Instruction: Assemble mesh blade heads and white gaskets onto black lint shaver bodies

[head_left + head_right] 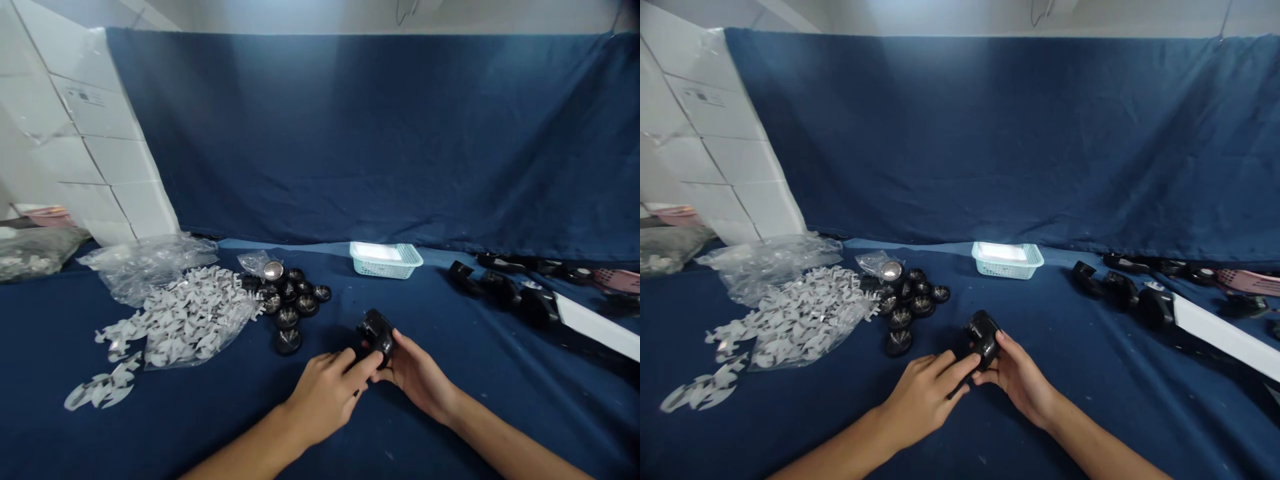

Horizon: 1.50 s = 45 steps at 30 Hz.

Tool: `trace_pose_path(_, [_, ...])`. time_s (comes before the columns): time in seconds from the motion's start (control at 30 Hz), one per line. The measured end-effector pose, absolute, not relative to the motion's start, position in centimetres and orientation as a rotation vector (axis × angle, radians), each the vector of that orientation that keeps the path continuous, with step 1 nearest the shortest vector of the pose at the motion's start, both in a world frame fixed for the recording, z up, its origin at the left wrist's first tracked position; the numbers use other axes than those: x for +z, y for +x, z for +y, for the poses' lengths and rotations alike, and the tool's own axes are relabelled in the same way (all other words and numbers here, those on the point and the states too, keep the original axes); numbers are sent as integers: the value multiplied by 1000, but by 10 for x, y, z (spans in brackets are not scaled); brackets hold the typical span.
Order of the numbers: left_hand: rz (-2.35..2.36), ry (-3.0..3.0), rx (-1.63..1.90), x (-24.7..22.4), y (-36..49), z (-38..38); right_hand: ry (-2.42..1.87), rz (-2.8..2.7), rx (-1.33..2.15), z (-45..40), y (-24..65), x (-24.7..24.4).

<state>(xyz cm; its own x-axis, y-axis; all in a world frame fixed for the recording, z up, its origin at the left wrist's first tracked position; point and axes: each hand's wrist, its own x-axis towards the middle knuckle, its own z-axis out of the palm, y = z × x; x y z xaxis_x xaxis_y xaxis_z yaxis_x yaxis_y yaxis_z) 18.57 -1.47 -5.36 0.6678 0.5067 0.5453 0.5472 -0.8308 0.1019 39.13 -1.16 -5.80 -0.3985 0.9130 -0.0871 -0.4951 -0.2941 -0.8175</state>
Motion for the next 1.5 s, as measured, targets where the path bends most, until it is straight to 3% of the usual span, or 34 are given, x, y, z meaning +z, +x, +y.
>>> trace_pose_path(0.23, [-1113,-3038,-622,-40,185,-21,-748,-784,1798,-12,392,-58])
trace_pose_path(0.6, [-887,-3192,-500,-35,191,-31,-927,-831,1737,-17,389,-55])
trace_pose_path(0.9, [-879,-3205,-619,-36,189,-28,-884,-766,1804,-15,390,-55])
trace_pose_path(1.23, [-1299,-2935,-1461,-42,183,-25,-922,-714,1902,-12,394,-51])
trace_pose_path(1.5, [-1297,-2996,-1235,-39,187,-23,-948,-723,1940,-8,400,-55])
